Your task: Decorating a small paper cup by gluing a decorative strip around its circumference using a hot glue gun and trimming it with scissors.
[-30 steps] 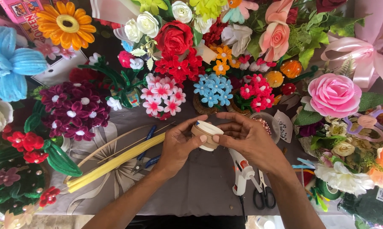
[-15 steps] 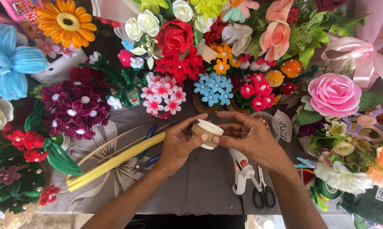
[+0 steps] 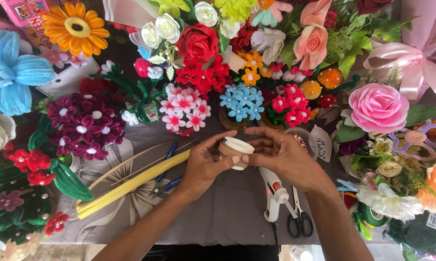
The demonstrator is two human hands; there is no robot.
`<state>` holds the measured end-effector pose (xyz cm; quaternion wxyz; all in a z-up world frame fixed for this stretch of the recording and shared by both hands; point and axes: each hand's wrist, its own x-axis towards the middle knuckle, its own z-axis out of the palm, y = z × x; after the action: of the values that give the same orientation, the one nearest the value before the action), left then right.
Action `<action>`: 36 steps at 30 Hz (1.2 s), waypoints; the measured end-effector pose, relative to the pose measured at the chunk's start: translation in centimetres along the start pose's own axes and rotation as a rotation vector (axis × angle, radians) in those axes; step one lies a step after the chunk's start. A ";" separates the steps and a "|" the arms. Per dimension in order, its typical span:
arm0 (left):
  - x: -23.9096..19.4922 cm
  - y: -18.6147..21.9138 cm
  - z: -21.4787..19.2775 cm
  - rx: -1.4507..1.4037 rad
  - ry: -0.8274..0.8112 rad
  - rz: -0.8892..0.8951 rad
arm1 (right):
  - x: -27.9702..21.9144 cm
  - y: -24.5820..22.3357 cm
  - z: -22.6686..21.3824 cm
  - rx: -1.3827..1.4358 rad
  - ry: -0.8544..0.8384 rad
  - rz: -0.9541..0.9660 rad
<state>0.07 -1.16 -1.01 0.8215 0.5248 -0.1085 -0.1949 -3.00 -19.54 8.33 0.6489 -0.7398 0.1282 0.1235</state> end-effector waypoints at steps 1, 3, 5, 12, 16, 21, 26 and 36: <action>0.1 0.0 -0.1 0.001 0.000 0.000 | -0.1 -0.4 0.1 0.000 0.000 -0.001; 0.2 0.1 -0.3 -0.029 0.014 -0.030 | -0.5 -1.1 0.1 0.005 -0.008 0.010; 0.0 0.2 -0.2 -0.031 0.018 -0.042 | -0.4 -0.7 0.2 0.005 -0.015 -0.001; 0.0 0.6 0.0 -0.048 0.025 -0.065 | -0.3 -0.1 0.4 -0.023 -0.015 -0.003; -0.2 0.9 0.1 -0.060 0.021 -0.078 | -0.1 0.1 0.2 -0.041 -0.016 0.006; -0.3 1.2 0.2 -0.067 0.021 -0.082 | -0.2 -0.3 0.3 -0.068 -0.029 -0.006; -0.3 1.1 0.2 -0.069 0.015 -0.079 | 0.1 -0.2 0.1 -0.065 -0.021 -0.018; -0.1 1.8 -0.8 -0.150 0.002 -0.042 | -0.9 -2.6 1.4 -0.074 -0.010 -0.038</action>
<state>0.69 0.19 0.22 0.8544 0.4640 -0.0816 -0.2192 -2.98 -17.79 10.89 0.6241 -0.7649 0.1059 0.1195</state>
